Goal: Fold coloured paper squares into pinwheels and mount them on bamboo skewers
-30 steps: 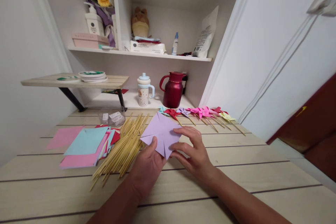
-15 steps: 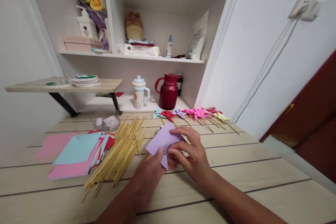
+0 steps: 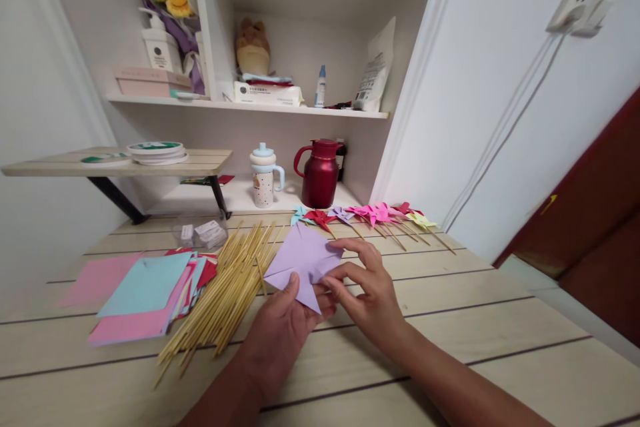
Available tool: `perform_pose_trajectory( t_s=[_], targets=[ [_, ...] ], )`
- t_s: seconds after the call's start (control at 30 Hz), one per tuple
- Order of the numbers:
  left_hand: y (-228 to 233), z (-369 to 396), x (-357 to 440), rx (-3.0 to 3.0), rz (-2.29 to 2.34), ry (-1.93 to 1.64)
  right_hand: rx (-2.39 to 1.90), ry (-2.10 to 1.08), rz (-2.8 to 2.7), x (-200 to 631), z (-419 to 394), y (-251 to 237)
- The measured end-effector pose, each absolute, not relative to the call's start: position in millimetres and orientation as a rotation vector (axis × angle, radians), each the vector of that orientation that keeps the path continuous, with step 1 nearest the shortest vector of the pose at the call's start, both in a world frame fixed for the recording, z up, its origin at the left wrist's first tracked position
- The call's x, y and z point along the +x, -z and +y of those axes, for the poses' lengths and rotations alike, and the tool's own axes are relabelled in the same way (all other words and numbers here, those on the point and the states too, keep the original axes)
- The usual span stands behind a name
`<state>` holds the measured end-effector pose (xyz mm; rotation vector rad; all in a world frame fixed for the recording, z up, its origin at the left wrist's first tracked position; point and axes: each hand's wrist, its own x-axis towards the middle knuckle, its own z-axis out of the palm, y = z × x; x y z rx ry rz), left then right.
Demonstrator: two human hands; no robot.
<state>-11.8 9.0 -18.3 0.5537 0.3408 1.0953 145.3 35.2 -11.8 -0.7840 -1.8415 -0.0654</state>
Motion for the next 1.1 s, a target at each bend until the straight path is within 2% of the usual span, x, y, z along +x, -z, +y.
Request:
perform_pose_trajectory(
  t_s=[0.3, 1.1],
  targets=[
    [22.2, 5.1, -11.4, 0.799, 0.444, -1.174, -0.832, -0.034, -1.827, 143.2, 33.9, 11.4],
    [22.0, 6.2, -11.1, 0.854, 0.716, -1.276, -0.818, -0.149, -1.783, 143.0, 27.0, 9.5]
  ],
)
